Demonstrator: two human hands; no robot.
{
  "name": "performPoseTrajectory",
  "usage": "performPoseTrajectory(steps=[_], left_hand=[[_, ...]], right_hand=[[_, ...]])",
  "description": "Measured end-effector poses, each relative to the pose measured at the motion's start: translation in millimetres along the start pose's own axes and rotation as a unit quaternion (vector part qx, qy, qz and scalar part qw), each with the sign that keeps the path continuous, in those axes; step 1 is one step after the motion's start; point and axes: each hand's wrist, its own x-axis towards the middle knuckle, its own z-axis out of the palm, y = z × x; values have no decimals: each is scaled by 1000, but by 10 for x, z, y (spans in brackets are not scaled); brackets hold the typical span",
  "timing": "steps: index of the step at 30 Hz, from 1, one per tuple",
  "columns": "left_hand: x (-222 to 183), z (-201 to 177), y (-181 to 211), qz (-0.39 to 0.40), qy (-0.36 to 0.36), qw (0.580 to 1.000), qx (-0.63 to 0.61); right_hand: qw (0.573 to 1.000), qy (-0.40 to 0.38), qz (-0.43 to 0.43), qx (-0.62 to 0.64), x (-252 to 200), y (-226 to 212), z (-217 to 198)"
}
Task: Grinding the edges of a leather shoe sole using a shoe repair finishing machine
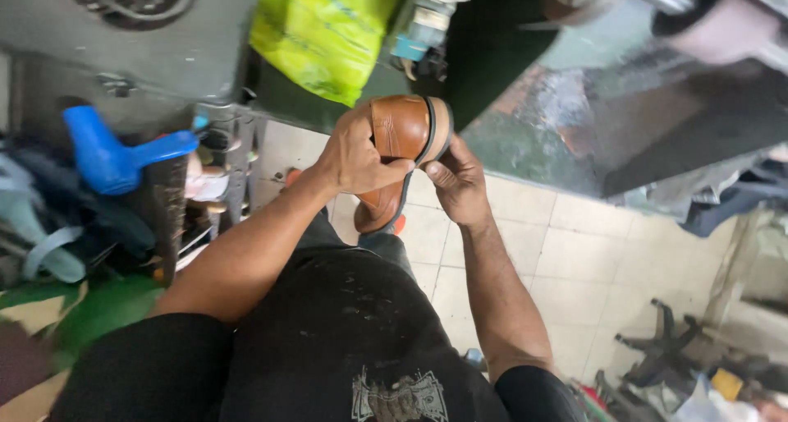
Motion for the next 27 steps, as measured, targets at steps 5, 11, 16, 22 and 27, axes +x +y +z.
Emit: performPoseTrajectory(steps=[5, 11, 16, 22, 27], left_hand=[[-162, 1225, 430, 69, -58, 995, 51], [-352, 3053, 742, 87, -125, 988, 38], [-402, 4297, 196, -17, -157, 987, -18], [28, 5220, 197, -155, -139, 976, -70], [669, 5602, 209, -217, -116, 965, -90]], right_hand=[[993, 69, -31, 96, -897, -408, -844], [984, 114, -112, 77, -1973, -1012, -2220], [982, 130, -133, 23, -2478, -1348, -3337], [984, 141, -102, 27, -2394, -1924, -3959], [984, 150, -99, -13, -1976, -1870, -4642]])
